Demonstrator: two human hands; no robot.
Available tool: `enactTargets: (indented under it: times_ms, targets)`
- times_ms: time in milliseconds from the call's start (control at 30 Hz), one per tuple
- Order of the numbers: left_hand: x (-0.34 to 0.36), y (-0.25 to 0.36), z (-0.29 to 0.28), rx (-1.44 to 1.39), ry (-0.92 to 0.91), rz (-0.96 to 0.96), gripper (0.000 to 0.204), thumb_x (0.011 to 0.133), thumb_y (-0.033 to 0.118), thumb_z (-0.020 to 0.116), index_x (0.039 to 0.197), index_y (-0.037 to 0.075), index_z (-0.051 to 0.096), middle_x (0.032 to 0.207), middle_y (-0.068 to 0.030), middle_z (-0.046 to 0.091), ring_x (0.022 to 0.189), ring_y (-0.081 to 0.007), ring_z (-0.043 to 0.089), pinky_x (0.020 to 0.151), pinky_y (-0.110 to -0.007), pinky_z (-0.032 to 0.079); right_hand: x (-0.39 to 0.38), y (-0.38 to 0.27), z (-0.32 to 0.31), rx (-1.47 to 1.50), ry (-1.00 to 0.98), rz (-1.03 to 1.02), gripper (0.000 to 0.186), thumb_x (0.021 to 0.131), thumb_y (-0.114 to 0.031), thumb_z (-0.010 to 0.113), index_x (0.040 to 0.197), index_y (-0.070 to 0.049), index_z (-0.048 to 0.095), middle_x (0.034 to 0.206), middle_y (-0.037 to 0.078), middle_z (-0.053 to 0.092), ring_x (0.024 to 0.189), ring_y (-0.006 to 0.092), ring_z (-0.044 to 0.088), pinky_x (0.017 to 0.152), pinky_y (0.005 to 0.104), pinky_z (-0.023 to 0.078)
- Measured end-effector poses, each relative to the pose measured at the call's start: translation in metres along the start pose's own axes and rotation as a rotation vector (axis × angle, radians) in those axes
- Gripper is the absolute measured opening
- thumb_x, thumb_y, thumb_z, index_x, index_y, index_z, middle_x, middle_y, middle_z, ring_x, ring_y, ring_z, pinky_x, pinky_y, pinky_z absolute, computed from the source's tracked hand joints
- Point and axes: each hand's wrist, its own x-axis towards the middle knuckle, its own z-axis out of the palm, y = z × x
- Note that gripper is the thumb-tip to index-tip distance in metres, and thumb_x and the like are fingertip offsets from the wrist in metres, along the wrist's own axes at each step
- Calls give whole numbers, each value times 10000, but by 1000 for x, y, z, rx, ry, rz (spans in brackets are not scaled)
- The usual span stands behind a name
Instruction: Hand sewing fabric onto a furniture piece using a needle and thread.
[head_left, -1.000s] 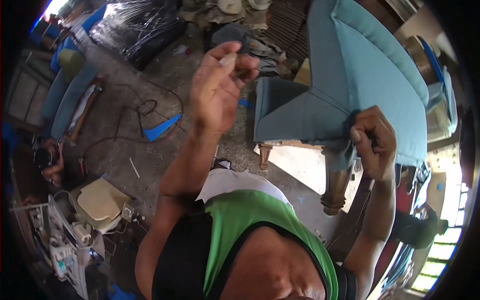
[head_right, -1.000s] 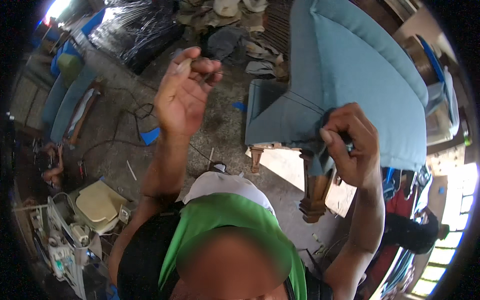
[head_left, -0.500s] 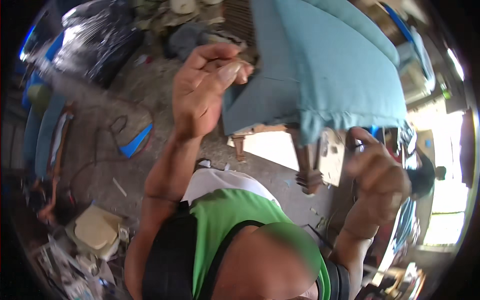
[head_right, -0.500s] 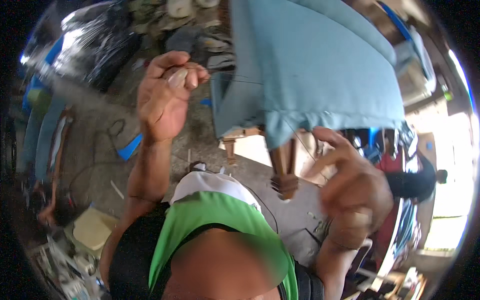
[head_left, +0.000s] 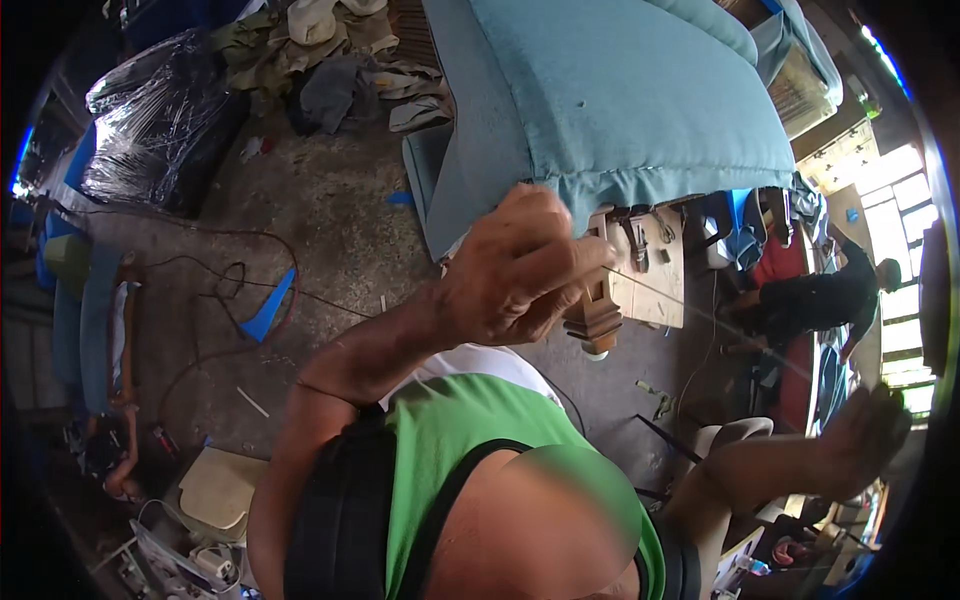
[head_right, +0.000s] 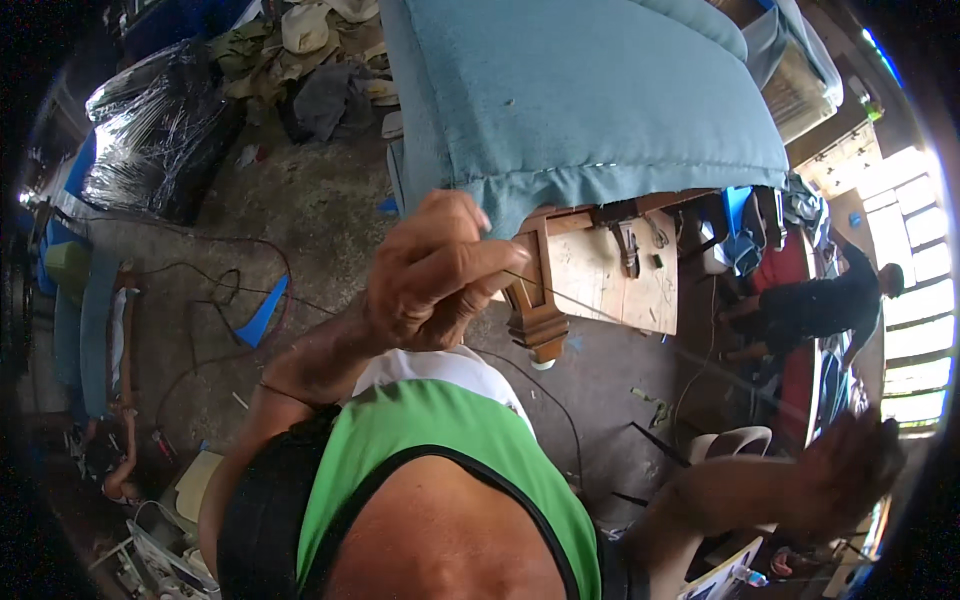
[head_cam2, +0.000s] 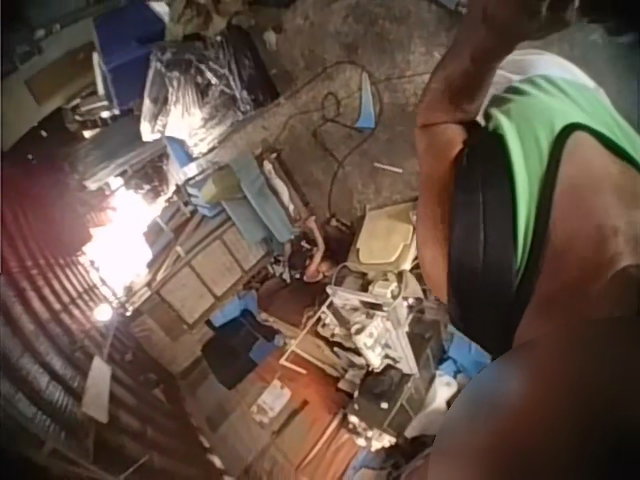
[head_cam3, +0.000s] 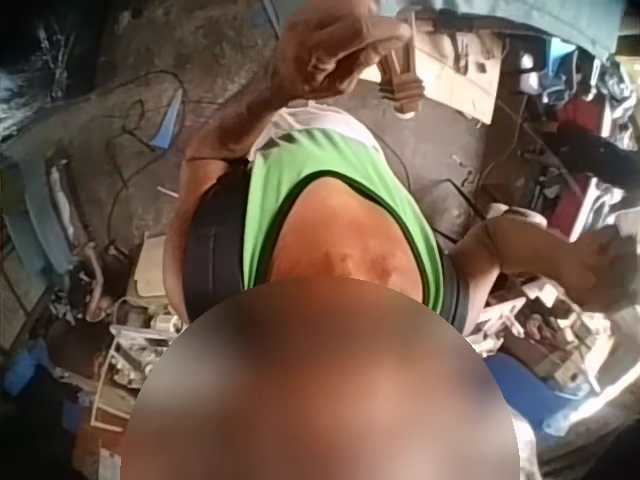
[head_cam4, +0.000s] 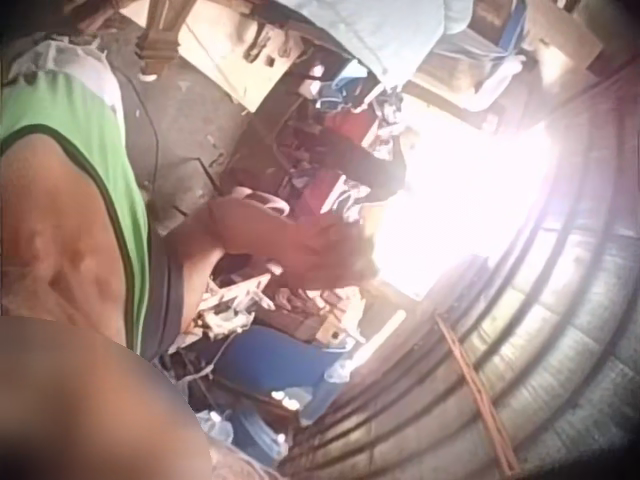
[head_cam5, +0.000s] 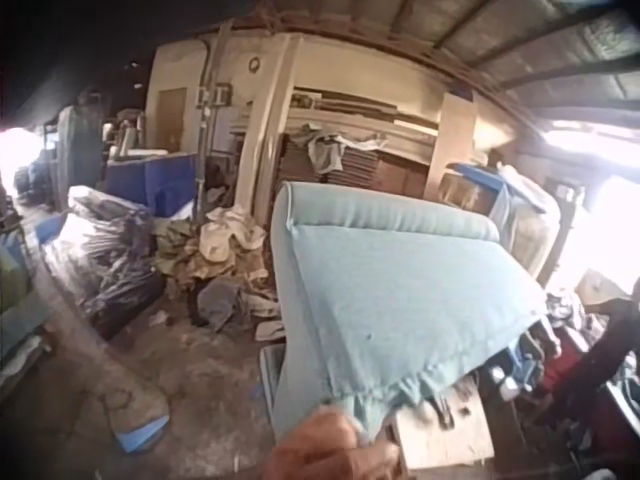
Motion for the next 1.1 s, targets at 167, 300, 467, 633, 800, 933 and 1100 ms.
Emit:
enactTargets:
  times_ms: [167,300,467,633,800,933,1100]
  targets:
    - [-5,1,5,-135,145,-34,190,840,4,736,1022,6,684,692,-24,465,622,-193,498,684,-404,469,80,-91,78,819,-204,64,274,979,-128,524,1127,72,639,987,163,655,831,219,666,735,288,567]
    - [-18,18,-14,8,150,-35,221,835,-5,739,1054,-8,708,749,-38,581,723,-191,611,927,-480,522,135,-208,80,1556,-501,303,176,955,-32,573,1099,13,663,806,76,663,721,108,657,641,217,519]
    - [-29,27,-34,-75,293,-136,252,813,-58,744,1061,-40,699,898,-120,695,872,-265,688,963,-536,534,167,-288,129,1588,-753,-118,137,958,-137,664,992,-6,641,678,27,609,623,64,589,575,253,480]
    - [-25,31,-48,-91,289,-154,272,791,-90,740,1055,-41,698,931,-142,709,876,-265,688,962,-521,548,170,-308,151,1566,-767,-155,189,909,-219,737,904,-36,689,589,20,558,530,69,458,512,281,386]
    - [-25,28,-58,-121,240,-181,265,793,-92,748,1048,-40,698,925,-140,707,886,-271,691,953,-513,558,172,-313,149,1481,-797,-156,200,901,-230,746,905,-38,689,584,30,556,522,83,463,515,290,394]
    - [-21,35,-59,-127,201,-239,266,794,-85,753,1050,-34,701,923,-138,707,893,-271,691,954,-516,557,173,-313,148,1443,-773,-183,193,899,-230,750,907,-45,696,590,46,573,516,109,501,518,308,417]
    - [-20,36,-58,-136,224,-251,269,804,-79,755,1061,-21,702,912,-143,701,886,-265,687,947,-528,560,175,-314,147,1413,-754,-213,190,905,-235,747,919,-51,703,603,55,598,533,122,558,530,324,444]
